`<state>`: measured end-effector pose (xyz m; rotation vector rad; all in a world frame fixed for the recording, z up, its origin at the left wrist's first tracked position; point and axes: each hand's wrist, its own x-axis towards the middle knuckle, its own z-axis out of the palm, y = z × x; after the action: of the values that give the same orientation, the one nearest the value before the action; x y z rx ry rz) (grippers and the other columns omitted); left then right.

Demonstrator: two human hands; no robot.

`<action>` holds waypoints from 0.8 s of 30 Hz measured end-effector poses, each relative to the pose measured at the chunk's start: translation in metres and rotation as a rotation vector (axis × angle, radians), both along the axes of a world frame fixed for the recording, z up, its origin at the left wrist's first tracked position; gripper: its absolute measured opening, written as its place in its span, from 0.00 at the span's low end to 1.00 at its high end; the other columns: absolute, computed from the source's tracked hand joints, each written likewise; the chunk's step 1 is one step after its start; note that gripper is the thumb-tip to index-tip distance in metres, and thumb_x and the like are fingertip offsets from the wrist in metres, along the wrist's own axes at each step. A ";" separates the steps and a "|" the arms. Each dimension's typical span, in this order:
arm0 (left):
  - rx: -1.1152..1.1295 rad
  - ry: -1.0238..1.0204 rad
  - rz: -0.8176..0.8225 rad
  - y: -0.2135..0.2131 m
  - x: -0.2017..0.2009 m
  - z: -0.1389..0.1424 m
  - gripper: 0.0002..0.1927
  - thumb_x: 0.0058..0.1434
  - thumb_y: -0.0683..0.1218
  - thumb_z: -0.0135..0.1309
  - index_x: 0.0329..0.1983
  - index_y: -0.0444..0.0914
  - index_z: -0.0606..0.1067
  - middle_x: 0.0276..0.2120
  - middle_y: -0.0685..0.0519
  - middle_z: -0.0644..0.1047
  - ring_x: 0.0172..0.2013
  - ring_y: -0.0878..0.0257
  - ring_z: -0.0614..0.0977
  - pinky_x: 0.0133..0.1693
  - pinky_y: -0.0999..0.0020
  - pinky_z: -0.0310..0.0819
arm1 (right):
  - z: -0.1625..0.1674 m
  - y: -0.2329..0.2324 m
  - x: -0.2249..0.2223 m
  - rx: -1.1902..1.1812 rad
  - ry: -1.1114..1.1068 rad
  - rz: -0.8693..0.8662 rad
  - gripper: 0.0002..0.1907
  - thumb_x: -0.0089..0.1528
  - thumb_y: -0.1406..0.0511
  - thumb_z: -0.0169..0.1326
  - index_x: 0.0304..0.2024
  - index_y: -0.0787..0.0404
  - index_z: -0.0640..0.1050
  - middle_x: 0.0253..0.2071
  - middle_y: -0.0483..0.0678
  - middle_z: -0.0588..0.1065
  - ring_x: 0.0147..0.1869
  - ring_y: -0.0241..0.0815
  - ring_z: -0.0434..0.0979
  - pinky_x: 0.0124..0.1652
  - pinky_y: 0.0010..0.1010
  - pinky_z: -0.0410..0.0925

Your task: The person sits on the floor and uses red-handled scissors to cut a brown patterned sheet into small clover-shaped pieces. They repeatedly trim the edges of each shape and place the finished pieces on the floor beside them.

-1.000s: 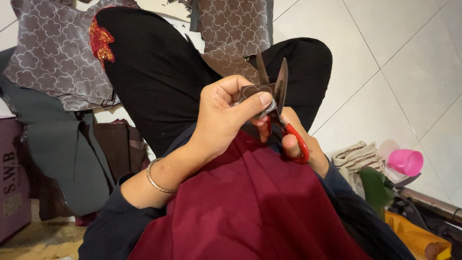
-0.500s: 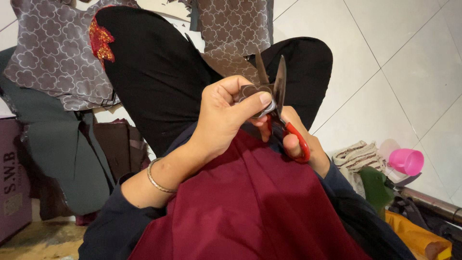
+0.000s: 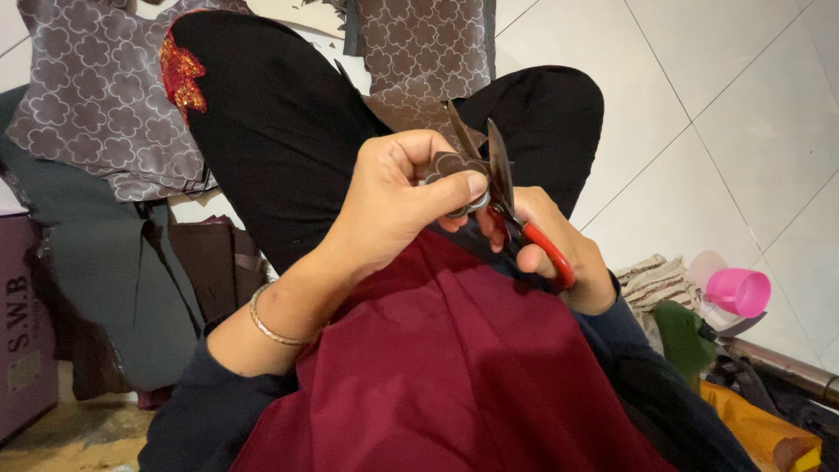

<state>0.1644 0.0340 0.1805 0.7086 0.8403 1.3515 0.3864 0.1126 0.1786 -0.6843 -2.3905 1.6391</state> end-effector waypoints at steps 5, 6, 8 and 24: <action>0.023 0.046 0.009 0.001 -0.001 0.003 0.07 0.62 0.42 0.63 0.32 0.36 0.77 0.28 0.54 0.80 0.26 0.72 0.80 0.29 0.77 0.79 | 0.000 -0.001 0.002 -0.018 -0.007 -0.047 0.54 0.46 0.18 0.34 0.29 0.61 0.69 0.23 0.42 0.68 0.27 0.34 0.67 0.28 0.25 0.61; 0.032 0.058 0.014 0.001 -0.001 0.003 0.07 0.62 0.42 0.63 0.32 0.36 0.77 0.27 0.54 0.80 0.26 0.72 0.80 0.29 0.77 0.79 | -0.001 0.000 0.002 -0.016 0.000 -0.048 0.54 0.46 0.18 0.34 0.29 0.61 0.69 0.23 0.41 0.68 0.26 0.33 0.67 0.27 0.25 0.61; 0.039 0.055 0.009 0.002 -0.001 0.003 0.07 0.62 0.42 0.63 0.31 0.36 0.77 0.27 0.54 0.80 0.26 0.72 0.80 0.29 0.77 0.78 | -0.002 0.002 0.001 -0.004 0.007 -0.039 0.54 0.47 0.18 0.34 0.29 0.61 0.69 0.23 0.41 0.67 0.26 0.33 0.68 0.27 0.24 0.62; 0.089 0.054 -0.088 0.006 -0.015 0.005 0.04 0.61 0.39 0.62 0.34 0.34 0.77 0.27 0.55 0.80 0.26 0.73 0.78 0.29 0.78 0.74 | -0.011 0.007 0.008 -0.037 0.031 -0.032 0.49 0.47 0.21 0.40 0.27 0.58 0.67 0.21 0.38 0.65 0.23 0.28 0.64 0.23 0.21 0.58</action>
<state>0.1489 0.0404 0.1858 0.8457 0.7868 1.3020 0.3940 0.1197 0.1672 -0.6939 -2.3210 1.6729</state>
